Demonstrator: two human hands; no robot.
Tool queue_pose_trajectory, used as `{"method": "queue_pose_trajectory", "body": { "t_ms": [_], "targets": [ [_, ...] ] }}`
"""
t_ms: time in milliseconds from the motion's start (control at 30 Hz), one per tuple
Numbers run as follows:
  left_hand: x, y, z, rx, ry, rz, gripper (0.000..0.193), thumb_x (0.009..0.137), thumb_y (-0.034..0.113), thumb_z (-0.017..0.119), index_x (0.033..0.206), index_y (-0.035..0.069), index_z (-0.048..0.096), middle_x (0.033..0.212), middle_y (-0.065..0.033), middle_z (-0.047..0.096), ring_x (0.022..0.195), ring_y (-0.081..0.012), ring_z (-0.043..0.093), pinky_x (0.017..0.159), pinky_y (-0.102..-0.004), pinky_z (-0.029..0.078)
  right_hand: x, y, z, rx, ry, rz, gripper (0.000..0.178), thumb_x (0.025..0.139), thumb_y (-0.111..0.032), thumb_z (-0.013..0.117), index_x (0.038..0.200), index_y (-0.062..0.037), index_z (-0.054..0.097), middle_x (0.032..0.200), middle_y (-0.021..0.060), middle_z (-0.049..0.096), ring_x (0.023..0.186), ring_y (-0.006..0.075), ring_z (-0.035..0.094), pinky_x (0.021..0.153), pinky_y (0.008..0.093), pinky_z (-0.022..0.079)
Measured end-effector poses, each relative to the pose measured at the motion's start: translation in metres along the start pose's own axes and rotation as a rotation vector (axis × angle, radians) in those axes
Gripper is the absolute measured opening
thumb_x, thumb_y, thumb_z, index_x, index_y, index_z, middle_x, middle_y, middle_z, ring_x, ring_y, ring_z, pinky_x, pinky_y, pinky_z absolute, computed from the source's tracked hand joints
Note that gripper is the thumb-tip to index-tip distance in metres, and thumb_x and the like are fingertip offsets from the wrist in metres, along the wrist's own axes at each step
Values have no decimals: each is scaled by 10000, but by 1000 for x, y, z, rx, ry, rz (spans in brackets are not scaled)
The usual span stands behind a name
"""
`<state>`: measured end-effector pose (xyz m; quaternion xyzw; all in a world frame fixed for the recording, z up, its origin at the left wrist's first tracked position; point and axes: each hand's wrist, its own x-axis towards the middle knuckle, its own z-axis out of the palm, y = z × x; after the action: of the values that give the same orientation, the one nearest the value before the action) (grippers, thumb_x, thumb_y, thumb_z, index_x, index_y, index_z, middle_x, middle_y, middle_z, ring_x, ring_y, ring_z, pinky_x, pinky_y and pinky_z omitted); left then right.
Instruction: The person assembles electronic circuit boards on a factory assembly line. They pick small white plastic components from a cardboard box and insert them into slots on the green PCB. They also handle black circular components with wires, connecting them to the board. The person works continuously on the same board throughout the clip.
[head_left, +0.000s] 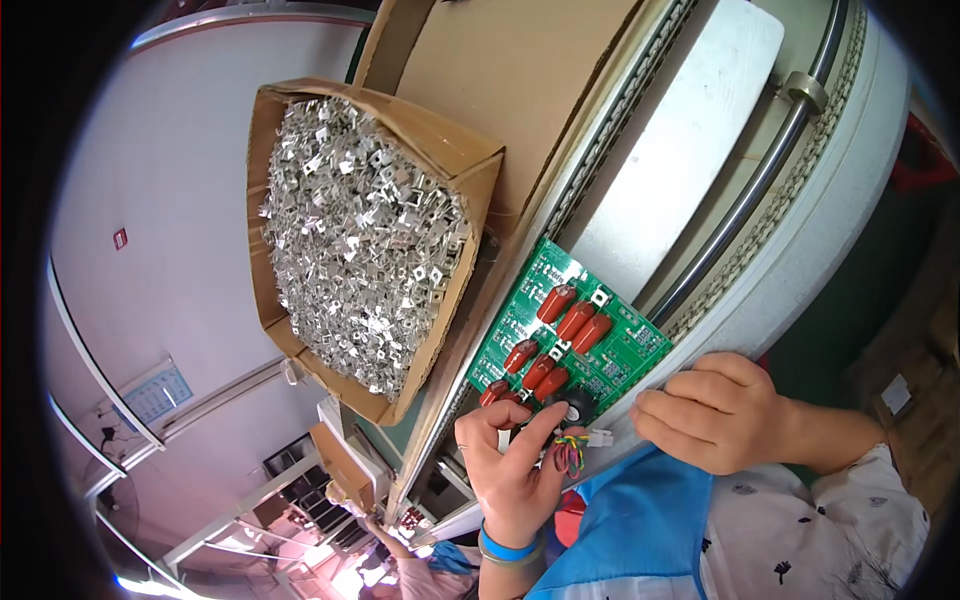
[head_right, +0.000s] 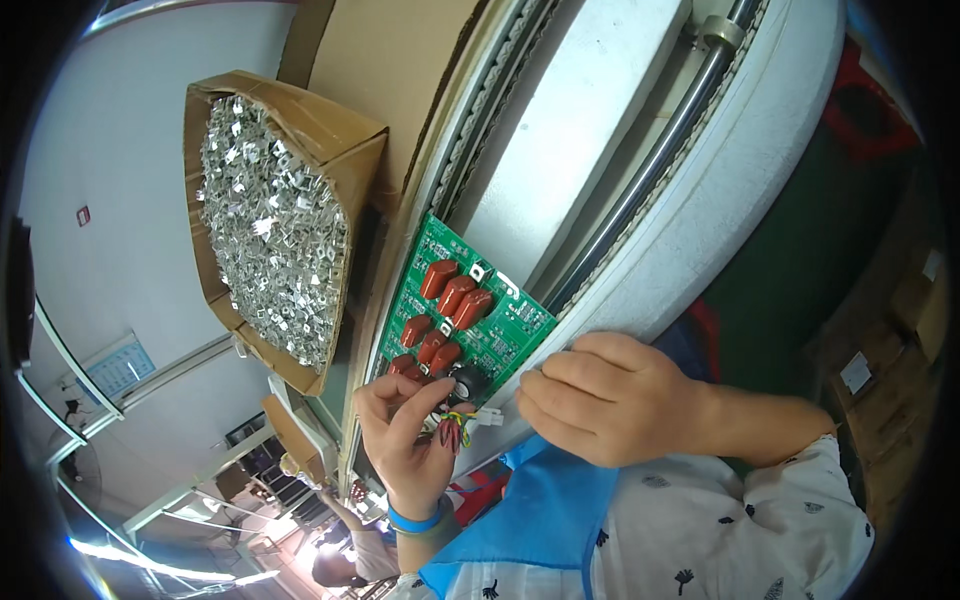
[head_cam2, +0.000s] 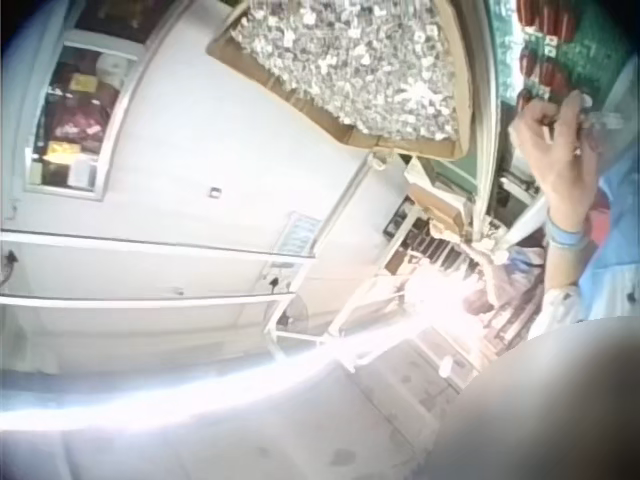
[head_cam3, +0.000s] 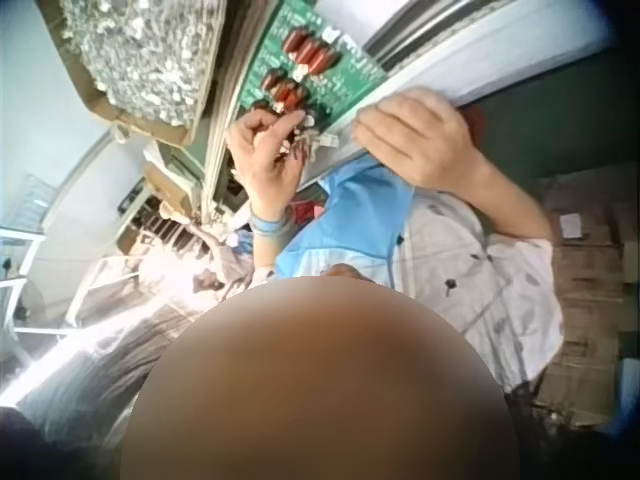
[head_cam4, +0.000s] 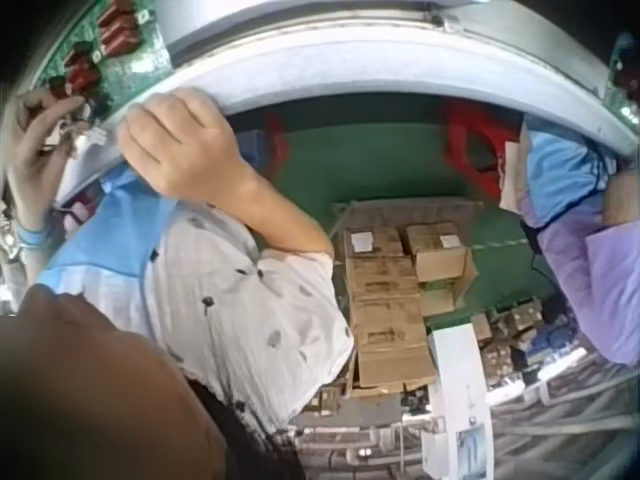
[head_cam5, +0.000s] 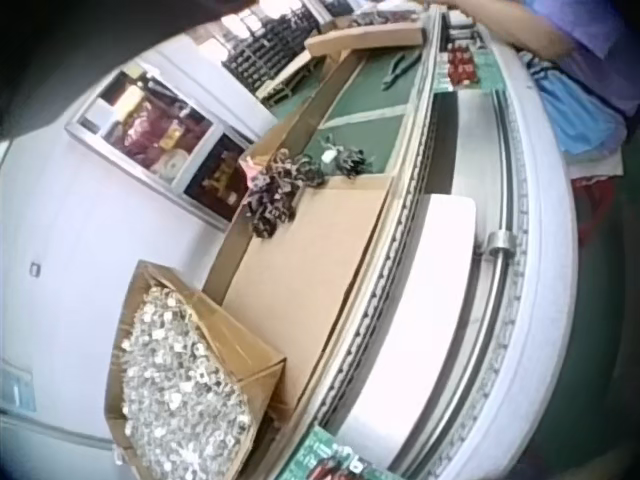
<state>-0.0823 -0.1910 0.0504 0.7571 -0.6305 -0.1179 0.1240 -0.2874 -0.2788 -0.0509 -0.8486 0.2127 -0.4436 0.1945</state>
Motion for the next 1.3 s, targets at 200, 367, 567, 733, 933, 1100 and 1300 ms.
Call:
{"method": "queue_pose_trajectory", "body": {
  "t_ms": [200, 367, 567, 733, 933, 1100, 1300],
  "targets": [
    [4, 4, 4, 132, -9, 85, 390, 638, 91, 846, 1020, 140, 787, 899, -33, 564, 866, -224, 526, 760, -363, 409, -4, 4, -1, 12, 1, -20, 130, 808, -168, 700, 928, -120, 712, 1046, -15, 666, 977, 139, 623, 821, 288, 517],
    [3, 1, 3, 70, -14, 88, 352, 689, 97, 827, 1035, 144, 786, 893, -21, 588, 877, -233, 530, 775, -377, 382, -3, 1, -2, 20, -8, -10, 146, 791, -164, 712, 929, -116, 713, 1054, -10, 665, 973, 144, 622, 821, 290, 515],
    [0, -4, -17, -261, -44, 27, 413, 776, -29, 720, 1173, 84, 734, 1104, -104, 632, 1009, -292, 571, 918, -396, 441, 3, -3, -6, -10, -15, -7, 164, 766, -138, 733, 927, -121, 708, 1058, -1, 670, 949, 176, 622, 801, 332, 509],
    [-43, -43, -29, -488, 217, -51, 347, 861, -11, 657, 1206, -6, 688, 1225, -173, 636, 1138, -292, 601, 1000, -375, 459, -3, -23, -4, -5, 33, -19, 199, 759, -153, 743, 953, -128, 707, 1044, 5, 678, 906, 201, 622, 788, 358, 503],
    [-104, -101, 5, -876, 408, -398, 264, 1059, 132, 530, 1239, -19, 650, 1169, -102, 668, 1094, -171, 610, 996, -317, 466, 8, -115, 37, 204, -244, -245, 289, 837, -235, 727, 1043, -36, 689, 1114, 118, 700, 753, 177, 679, 646, 307, 531],
    [-127, -120, 32, -1044, 490, -424, 254, 1074, 144, 526, 1225, -22, 644, 1136, -85, 674, 1075, -144, 614, 967, -300, 491, 29, -165, 92, -89, -587, -109, 588, 882, -447, 697, 1162, 67, 638, 1230, 322, 630, 701, 236, 710, 508, 302, 522],
    [-128, -115, 34, -1052, 548, -374, 281, 1078, 201, 527, 1182, -24, 659, 1047, -86, 687, 990, -146, 621, 913, -298, 490, 42, -169, 113, -431, -710, 97, 776, 956, -544, 570, 1264, 168, 574, 1235, 412, 597, 780, 299, 742, 545, 335, 568]
  ]
}}
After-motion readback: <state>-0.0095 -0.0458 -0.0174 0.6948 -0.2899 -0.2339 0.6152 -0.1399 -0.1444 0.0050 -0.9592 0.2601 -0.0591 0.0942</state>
